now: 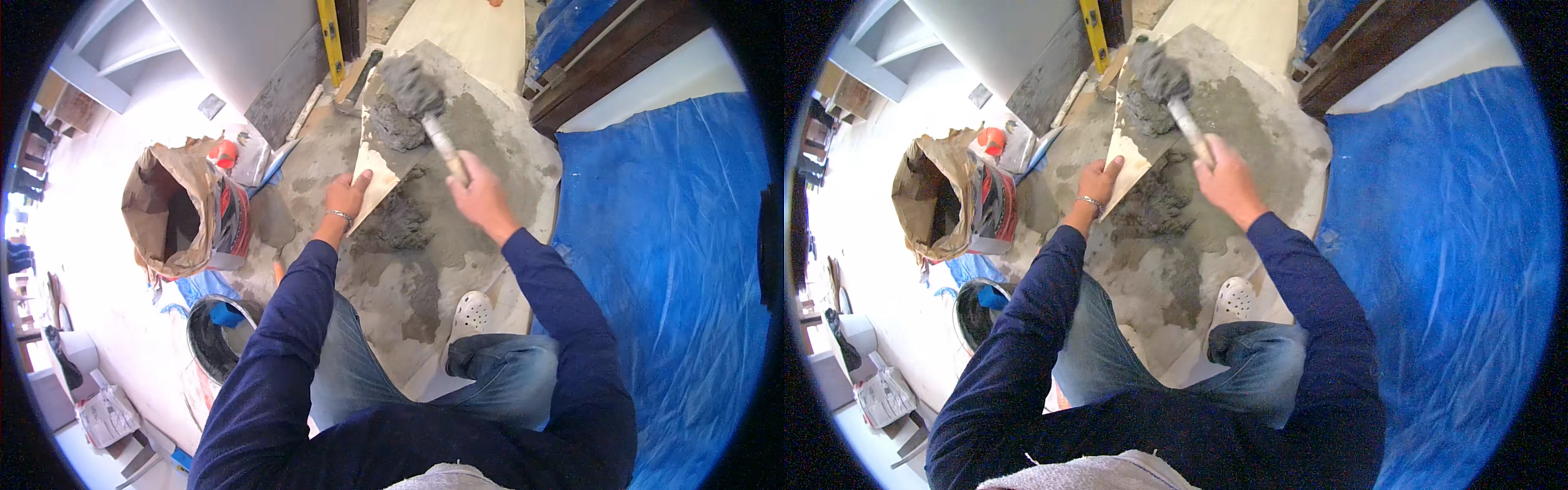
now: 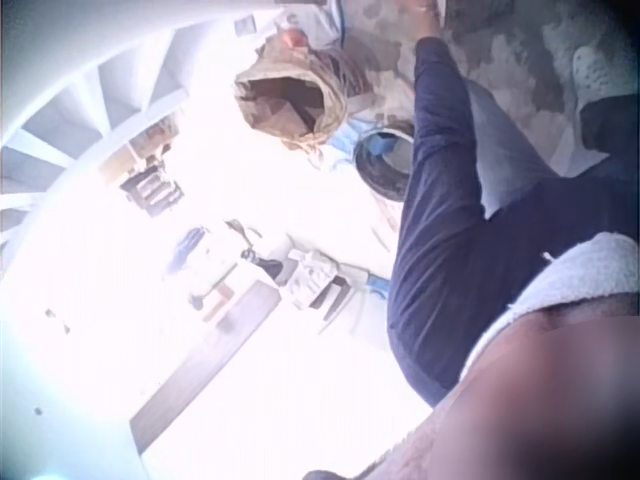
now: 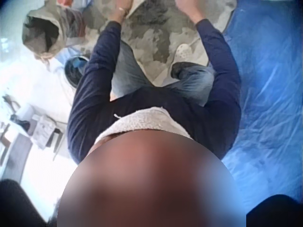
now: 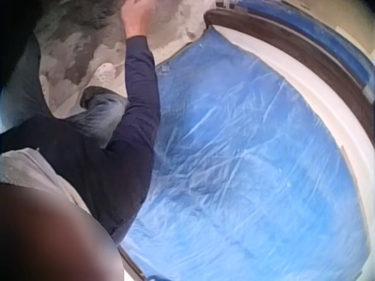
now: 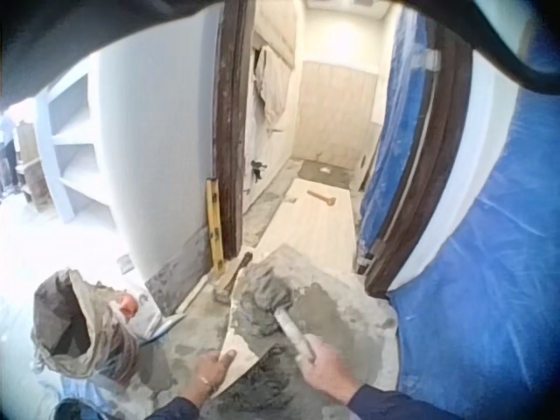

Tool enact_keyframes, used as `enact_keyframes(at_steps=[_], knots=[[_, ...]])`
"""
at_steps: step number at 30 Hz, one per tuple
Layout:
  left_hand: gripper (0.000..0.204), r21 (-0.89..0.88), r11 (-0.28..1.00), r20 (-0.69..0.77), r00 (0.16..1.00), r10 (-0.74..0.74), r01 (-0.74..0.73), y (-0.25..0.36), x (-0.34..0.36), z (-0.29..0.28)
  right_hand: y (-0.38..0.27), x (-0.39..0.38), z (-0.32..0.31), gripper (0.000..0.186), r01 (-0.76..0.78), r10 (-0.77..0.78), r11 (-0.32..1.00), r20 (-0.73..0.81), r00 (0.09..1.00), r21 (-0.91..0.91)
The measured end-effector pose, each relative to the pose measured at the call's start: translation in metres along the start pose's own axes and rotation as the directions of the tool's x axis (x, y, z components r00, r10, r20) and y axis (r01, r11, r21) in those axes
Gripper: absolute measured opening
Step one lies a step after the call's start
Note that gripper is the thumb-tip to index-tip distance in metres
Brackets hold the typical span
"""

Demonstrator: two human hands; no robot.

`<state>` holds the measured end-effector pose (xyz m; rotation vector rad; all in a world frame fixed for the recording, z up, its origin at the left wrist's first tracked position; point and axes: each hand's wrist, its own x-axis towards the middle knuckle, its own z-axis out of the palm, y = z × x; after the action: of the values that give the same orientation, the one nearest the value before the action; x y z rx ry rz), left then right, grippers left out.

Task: Applying and smoothing mortar on a floor surface around a pipe using trowels.

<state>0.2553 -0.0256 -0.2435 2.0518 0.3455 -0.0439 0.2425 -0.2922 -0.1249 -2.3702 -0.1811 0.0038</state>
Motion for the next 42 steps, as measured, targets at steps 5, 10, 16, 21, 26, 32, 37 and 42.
enact_keyframes(at_steps=[5,10,16,21,26,32,37,42], knots=[[0.06,0.039,0.999,0.04,0.999,-0.026,0.025,0.009,-0.01,0.014,-0.006,-0.005,-0.003,0.051,-0.1,0.104,0.994,0.105,0.989,-0.048],[0.057,0.019,1.0,0.05,0.998,-0.026,0.025,0.02,-0.01,0.012,-0.021,-0.028,-0.025,0.052,-0.059,0.065,0.991,0.051,0.997,-0.12],[0.061,-0.108,0.994,0.011,1.0,-0.009,0.01,0.025,-0.007,0.015,-0.02,-0.037,-0.026,0.052,0.212,-0.214,0.977,-0.198,0.957,-0.031],[0.058,-0.201,0.975,-0.011,0.995,-0.101,0.097,0.019,-0.009,0.012,0.01,-0.026,-0.044,0.051,0.104,-0.075,0.973,-0.144,0.987,0.207],[0.056,-0.099,0.987,-0.122,0.983,-0.138,0.126,-0.003,0.011,-0.013,0.047,-0.024,-0.059,0.044,-0.365,0.318,0.847,0.182,0.931,0.387],[0.061,-0.13,0.987,-0.235,0.964,-0.126,0.097,-0.006,0.006,-0.034,0.165,-0.087,0.002,0.036,-0.668,0.529,0.744,0.599,0.601,0.012],[0.061,-0.08,0.987,-0.259,0.953,-0.157,0.141,-0.014,-0.001,-0.059,0.128,-0.098,0.068,0.038,-0.635,0.372,0.769,0.751,0.546,0.081],[0.06,0.088,0.978,-0.271,0.949,-0.162,0.192,-0.016,-0.01,-0.078,0.112,-0.072,0.06,0.04,-0.794,0.298,0.579,0.859,0.416,0.184]])
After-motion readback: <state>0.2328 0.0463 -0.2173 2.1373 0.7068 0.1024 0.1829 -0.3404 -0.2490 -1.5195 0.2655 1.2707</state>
